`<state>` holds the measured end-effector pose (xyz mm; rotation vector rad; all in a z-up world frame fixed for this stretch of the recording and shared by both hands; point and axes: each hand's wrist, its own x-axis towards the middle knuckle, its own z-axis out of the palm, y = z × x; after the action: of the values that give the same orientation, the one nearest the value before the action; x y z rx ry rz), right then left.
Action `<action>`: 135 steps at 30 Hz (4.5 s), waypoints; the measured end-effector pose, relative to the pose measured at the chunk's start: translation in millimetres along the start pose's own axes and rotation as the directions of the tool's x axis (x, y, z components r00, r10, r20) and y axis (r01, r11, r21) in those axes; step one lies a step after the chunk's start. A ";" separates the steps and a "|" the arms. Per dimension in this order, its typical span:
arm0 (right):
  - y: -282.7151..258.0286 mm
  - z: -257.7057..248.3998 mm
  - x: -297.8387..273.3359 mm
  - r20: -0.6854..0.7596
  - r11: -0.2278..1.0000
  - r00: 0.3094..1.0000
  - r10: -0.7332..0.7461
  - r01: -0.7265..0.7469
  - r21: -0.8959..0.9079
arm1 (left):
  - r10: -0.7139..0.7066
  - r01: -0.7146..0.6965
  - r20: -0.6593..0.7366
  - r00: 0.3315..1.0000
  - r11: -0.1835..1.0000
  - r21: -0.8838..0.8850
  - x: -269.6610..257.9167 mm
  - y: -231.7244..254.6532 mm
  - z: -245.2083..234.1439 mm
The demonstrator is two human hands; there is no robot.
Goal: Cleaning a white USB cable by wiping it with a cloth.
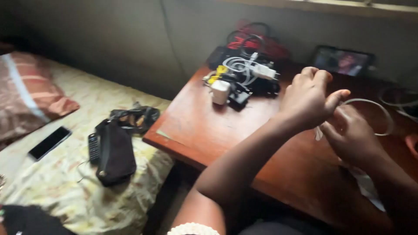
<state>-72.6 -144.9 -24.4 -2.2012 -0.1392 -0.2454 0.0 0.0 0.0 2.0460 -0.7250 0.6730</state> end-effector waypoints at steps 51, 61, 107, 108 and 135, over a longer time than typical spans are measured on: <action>-206.7 512.5 175.2 0.659 0.756 0.702 -0.271 0.579 -0.306 | -0.551 0.888 -0.774 0.311 0.460 0.030 -251.8 -596.7 -210.3; -203.7 507.9 179.5 0.478 0.854 0.803 -0.356 0.487 -0.183 | -0.371 0.713 -0.830 0.417 0.700 0.046 -205.2 -418.5 -302.1; -9.9 -82.5 -2.4 -0.241 0.958 0.970 0.006 0.064 0.280 | 0.010 0.295 0.341 0.940 0.477 -0.828 11.2 25.1 16.4; -1.9 -84.6 -4.9 -0.274 0.955 0.961 0.043 0.041 0.293 | 0.009 0.271 0.324 0.946 0.529 -0.804 10.8 31.2 20.3; 64.0 -62.5 -7.1 0.350 0.574 0.913 0.211 -0.406 0.712 | 0.314 0.195 0.414 0.854 0.546 -0.815 2.3 -7.5 9.3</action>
<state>-75.4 -233.3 -39.4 -1.3225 0.0290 0.2505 8.6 -4.8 -7.1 1.2372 -1.1607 -0.2634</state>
